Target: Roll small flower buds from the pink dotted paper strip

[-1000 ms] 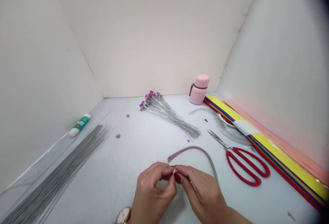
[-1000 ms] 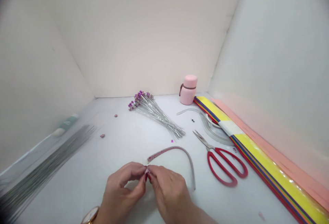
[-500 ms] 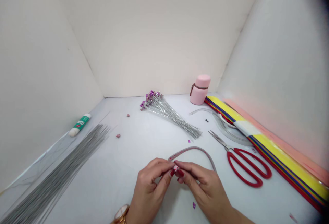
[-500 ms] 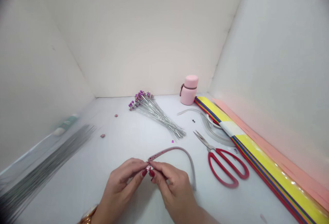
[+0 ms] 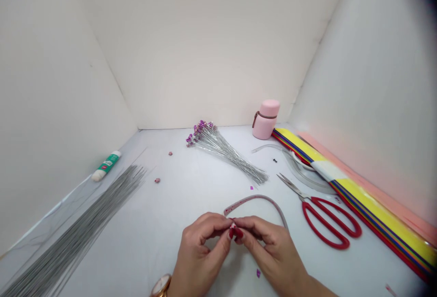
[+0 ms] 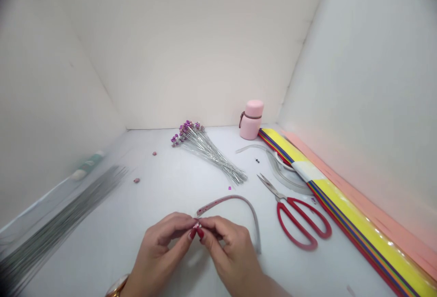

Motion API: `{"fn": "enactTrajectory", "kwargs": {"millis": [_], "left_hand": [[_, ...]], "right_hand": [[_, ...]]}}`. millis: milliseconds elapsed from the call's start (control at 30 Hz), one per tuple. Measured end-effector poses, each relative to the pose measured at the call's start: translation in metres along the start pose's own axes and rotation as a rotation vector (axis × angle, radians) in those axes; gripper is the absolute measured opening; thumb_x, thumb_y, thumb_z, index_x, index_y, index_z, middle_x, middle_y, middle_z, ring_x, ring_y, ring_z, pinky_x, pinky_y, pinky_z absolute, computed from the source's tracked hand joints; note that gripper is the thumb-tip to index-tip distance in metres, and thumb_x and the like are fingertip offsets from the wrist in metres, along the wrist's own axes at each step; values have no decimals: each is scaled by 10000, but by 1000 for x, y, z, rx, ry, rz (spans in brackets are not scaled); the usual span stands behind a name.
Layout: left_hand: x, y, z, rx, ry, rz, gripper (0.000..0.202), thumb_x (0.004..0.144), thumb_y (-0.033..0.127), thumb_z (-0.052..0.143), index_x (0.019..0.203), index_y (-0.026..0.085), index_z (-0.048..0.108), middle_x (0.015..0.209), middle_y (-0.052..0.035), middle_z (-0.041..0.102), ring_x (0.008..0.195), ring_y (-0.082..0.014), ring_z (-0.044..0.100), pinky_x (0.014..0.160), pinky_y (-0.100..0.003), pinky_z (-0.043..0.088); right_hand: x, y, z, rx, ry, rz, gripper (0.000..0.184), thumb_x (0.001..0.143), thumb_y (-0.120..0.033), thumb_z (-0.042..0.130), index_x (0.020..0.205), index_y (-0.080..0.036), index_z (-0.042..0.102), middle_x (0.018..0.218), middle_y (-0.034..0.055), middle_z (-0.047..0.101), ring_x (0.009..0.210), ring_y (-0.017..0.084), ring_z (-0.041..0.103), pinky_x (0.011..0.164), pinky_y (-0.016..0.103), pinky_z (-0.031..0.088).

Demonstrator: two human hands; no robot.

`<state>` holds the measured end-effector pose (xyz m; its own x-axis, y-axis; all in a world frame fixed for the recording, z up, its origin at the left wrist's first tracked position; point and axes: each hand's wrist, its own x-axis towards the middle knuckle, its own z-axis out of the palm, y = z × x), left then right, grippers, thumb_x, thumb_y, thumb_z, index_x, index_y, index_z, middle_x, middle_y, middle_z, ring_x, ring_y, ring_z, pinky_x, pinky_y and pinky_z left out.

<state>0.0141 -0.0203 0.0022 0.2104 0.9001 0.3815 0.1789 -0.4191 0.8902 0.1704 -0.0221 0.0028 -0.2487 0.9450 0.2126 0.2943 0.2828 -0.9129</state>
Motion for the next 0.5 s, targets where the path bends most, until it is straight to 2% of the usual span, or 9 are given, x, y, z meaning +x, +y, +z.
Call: {"fn": "enactTrajectory", "kwargs": {"millis": [267, 500], "left_hand": [[1, 0, 2, 75, 50, 53, 148, 711, 26, 551, 785, 110, 648, 769, -80, 647, 708, -145, 629, 634, -220, 525], [2, 0, 5, 162, 101, 131, 178, 657, -19, 549, 730, 118, 637, 716, -65, 649, 650, -137, 626, 607, -213, 517]], "right_hand": [[1, -1, -1, -44, -15, -3, 159, 815, -204, 482, 892, -179, 619, 748, 31, 671, 666, 149, 636, 613, 217, 503], [-3, 4, 2, -245, 32, -183, 186, 821, -136, 419, 898, -183, 582, 743, 29, 666, 660, 145, 630, 605, 226, 499]]}}
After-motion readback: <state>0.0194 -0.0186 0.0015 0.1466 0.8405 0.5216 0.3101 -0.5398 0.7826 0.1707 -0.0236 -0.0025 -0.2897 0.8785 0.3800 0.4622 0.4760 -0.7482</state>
